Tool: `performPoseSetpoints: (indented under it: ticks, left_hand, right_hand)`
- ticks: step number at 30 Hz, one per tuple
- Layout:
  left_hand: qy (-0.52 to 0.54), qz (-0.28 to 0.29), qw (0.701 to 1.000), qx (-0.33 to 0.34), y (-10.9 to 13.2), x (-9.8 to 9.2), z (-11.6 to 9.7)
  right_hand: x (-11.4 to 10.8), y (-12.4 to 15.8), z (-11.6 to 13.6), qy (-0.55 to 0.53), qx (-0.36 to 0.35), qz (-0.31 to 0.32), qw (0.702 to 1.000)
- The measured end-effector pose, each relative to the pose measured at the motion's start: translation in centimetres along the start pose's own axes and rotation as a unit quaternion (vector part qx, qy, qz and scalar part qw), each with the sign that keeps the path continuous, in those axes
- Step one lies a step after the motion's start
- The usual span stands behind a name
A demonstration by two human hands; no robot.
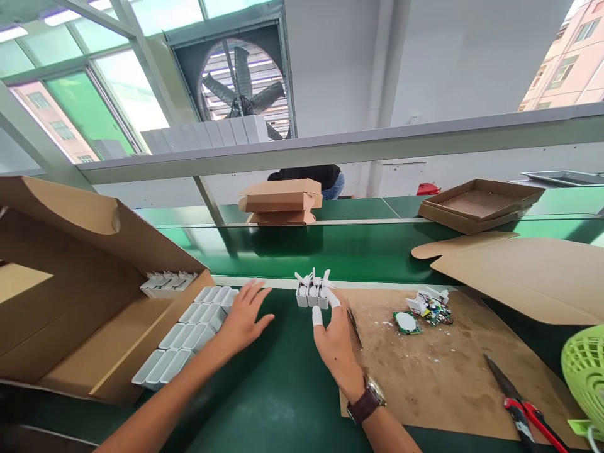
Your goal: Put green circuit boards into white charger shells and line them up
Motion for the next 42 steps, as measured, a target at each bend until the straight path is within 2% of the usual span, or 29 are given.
performPoseSetpoints:
  ticks: [2, 4, 6, 9, 11, 14, 19, 22, 25, 28, 31, 33, 34, 36, 37, 40, 42]
  left_hand:
    - [-0.101, 0.005, 0.995, -0.019, 0.4, -2.7, 2.3]
    - [-0.169, 0.029, 0.984, -0.038, 0.8, -4.4, 4.5]
    - [-0.198, 0.058, 0.978, -0.03, 1.1, -4.9, 6.0]
    - [-0.191, 0.07, 0.979, -0.008, 1.4, -4.2, 6.7]
    - [-0.163, 0.068, 0.984, 0.009, 1.4, -3.4, 6.1]
    - [-0.078, 0.059, 0.994, 0.048, 1.5, -1.7, 4.1]
    - [0.099, 0.052, 0.987, 0.115, 2.7, 1.7, -0.2]
    - [0.148, 0.047, 0.98, 0.121, 3.6, 3.0, -1.6]
    - [0.159, 0.058, 0.977, 0.13, 4.3, 3.2, -1.7]
    - [0.17, 0.065, 0.975, 0.126, 5.0, 2.6, -1.4]
    - [0.172, 0.041, 0.979, 0.101, 5.4, 2.1, -1.3]
    - [0.161, 0.019, 0.982, 0.097, 5.5, 1.9, -1.7]
    - [0.151, 0.008, 0.984, 0.098, 5.4, 1.8, -1.9]
    - [0.13, -0.006, 0.987, 0.093, 5.4, 1.8, -2.3]
    - [0.12, -0.009, 0.989, 0.086, 5.4, 1.7, -2.4]
    - [0.096, 0.004, 0.994, 0.054, 5.5, 1.6, -2.2]
    - [0.092, 0.014, 0.995, 0.036, 5.5, 1.5, -1.8]
  right_hand:
    - [0.1, 0.4, 0.4, 0.026, -0.041, 0.01, 0.999]
    - [0.1, 0.7, 0.7, 0.053, -0.079, 0.015, 0.995]
    - [-0.2, 0.4, 0.9, 0.088, -0.107, 0.013, 0.99]
    - [-1.5, -0.9, 0.8, 0.151, -0.113, -0.006, 0.982]
    - [-3.4, -2.0, 0.6, 0.187, -0.099, -0.028, 0.977]
    - [-7.3, -3.3, 0.0, 0.235, -0.07, -0.053, 0.968]
    - [-14.0, -3.1, -1.8, 0.316, 0.006, -0.078, 0.946]
    - [-16.0, -2.1, -3.2, 0.344, 0.054, -0.081, 0.934]
    - [-16.4, -1.7, -3.6, 0.351, 0.075, -0.073, 0.93]
    - [-15.5, -2.3, -2.3, 0.339, 0.064, -0.044, 0.937]
    - [-12.5, -3.0, 0.6, 0.309, 0.031, 0.037, 0.95]
    - [-9.0, -3.0, 2.4, 0.279, 0.027, 0.15, 0.948]
    - [-6.8, -2.8, 3.1, 0.268, 0.038, 0.216, 0.938]
    - [-2.5, -2.1, 3.8, 0.28, 0.067, 0.321, 0.902]
    - [-0.6, -1.9, 4.0, 0.306, 0.071, 0.349, 0.883]
    - [3.3, -1.9, 4.5, 0.395, 0.018, 0.353, 0.848]
    - [4.1, -2.1, 4.6, 0.411, -0.026, 0.346, 0.843]
Point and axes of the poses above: each hand's wrist, its own y-axis away from the middle knuckle, its own x-axis out of the palm, z = x × y, the point moved 3 cm from there along -y, towards the middle knuckle, and after that the axes turned 7 degrees about x, right-handed, at the moved point
